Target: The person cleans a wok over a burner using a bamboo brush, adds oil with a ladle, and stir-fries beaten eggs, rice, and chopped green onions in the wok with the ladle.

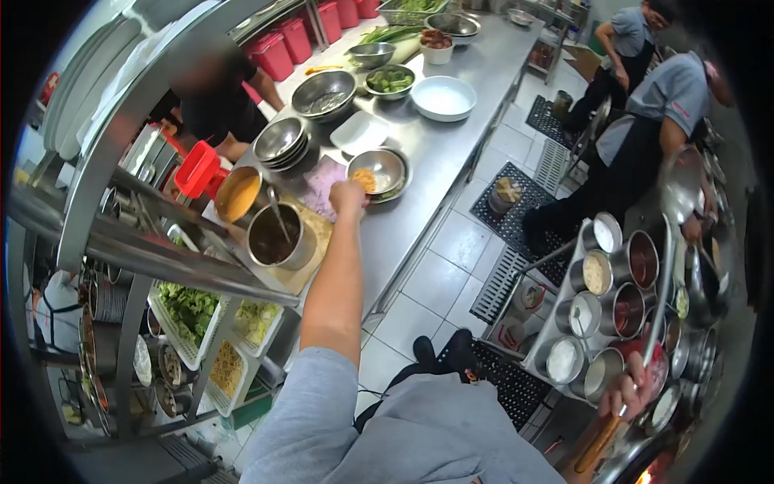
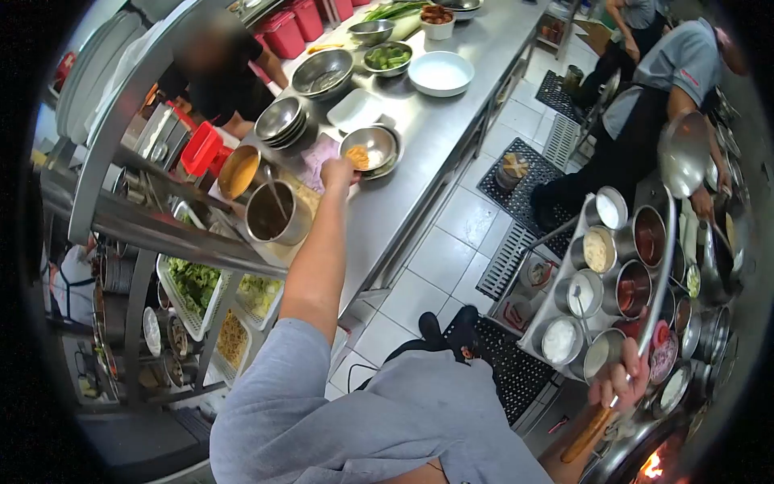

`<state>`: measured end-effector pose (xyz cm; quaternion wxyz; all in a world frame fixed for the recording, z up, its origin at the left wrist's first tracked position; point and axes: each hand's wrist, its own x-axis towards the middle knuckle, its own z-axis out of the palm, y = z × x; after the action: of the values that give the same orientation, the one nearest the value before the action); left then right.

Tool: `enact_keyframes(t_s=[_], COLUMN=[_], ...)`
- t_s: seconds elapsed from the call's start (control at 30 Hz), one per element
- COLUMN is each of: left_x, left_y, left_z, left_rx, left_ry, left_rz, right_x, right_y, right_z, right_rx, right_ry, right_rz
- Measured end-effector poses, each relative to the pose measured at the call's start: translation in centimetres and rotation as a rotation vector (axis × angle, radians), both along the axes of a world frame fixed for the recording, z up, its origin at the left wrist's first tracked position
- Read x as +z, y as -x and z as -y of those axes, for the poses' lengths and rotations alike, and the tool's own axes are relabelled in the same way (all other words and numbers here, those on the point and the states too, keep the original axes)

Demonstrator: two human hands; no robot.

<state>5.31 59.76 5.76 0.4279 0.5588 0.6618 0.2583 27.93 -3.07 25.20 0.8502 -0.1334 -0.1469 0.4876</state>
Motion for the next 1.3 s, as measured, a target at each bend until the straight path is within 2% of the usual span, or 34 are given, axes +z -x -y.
enact_keyframes(t_s=[0.03,0.07,0.1,0.13,0.23,0.27,0.3,0.37,0.5,0.67,0.8,1.0,1.13,1.3], left_x=[0.8,-0.3,-1.4,1.0,6.3,7.0,7.0,6.2,4.0,3.3,3.1,3.4,3.4,3.2], left_y=[0.7,1.0,1.9,2.4,5.4,5.6,6.0,7.3,9.9,12.3,12.8,11.9,11.3,10.7], left_z=[0.2,0.4,0.3,1.7,7.4,9.1,11.1,13.2,17.1,20.6,23.1,26.9,28.8,30.0], left_rx=[-0.042,-0.008,0.043,0.089,0.147,0.101,0.057,0.090,0.215,0.420,0.570,0.774,0.803,0.842], left_ry=[-0.047,-0.510,-0.526,-0.539,-0.244,-0.229,-0.210,-0.075,0.088,0.195,0.213,0.169,0.173,0.183], left_rz=[-0.021,-0.304,-0.231,-0.157,0.148,0.116,0.084,0.197,0.238,0.368,0.472,0.616,0.598,0.629], right_x=[-0.2,-0.8,-1.0,-1.3,-0.5,-0.8,-0.9,-0.9,-0.6,1.1,1.4,0.3,-1.8,1.1], right_y=[-0.3,-0.3,-0.3,-0.3,1.4,1.4,1.7,1.6,2.6,5.8,10.6,17.2,18.6,18.8], right_z=[-2.3,-4.0,-5.9,-7.7,-15.4,-17.7,-20.0,-24.7,-34.4,-44.5,-52.1,-60.8,-64.6,-65.8], right_rx=[0.094,0.194,0.180,0.165,0.217,0.275,0.314,0.467,0.726,0.983,1.098,0.979,0.844,1.008], right_ry=[0.000,-0.001,0.019,0.040,0.039,0.056,0.080,0.149,0.319,0.479,0.400,0.161,-0.033,0.132], right_rz=[0.005,0.005,-0.015,-0.035,-0.060,-0.046,-0.089,-0.132,-0.058,0.423,1.000,1.710,1.907,1.939])
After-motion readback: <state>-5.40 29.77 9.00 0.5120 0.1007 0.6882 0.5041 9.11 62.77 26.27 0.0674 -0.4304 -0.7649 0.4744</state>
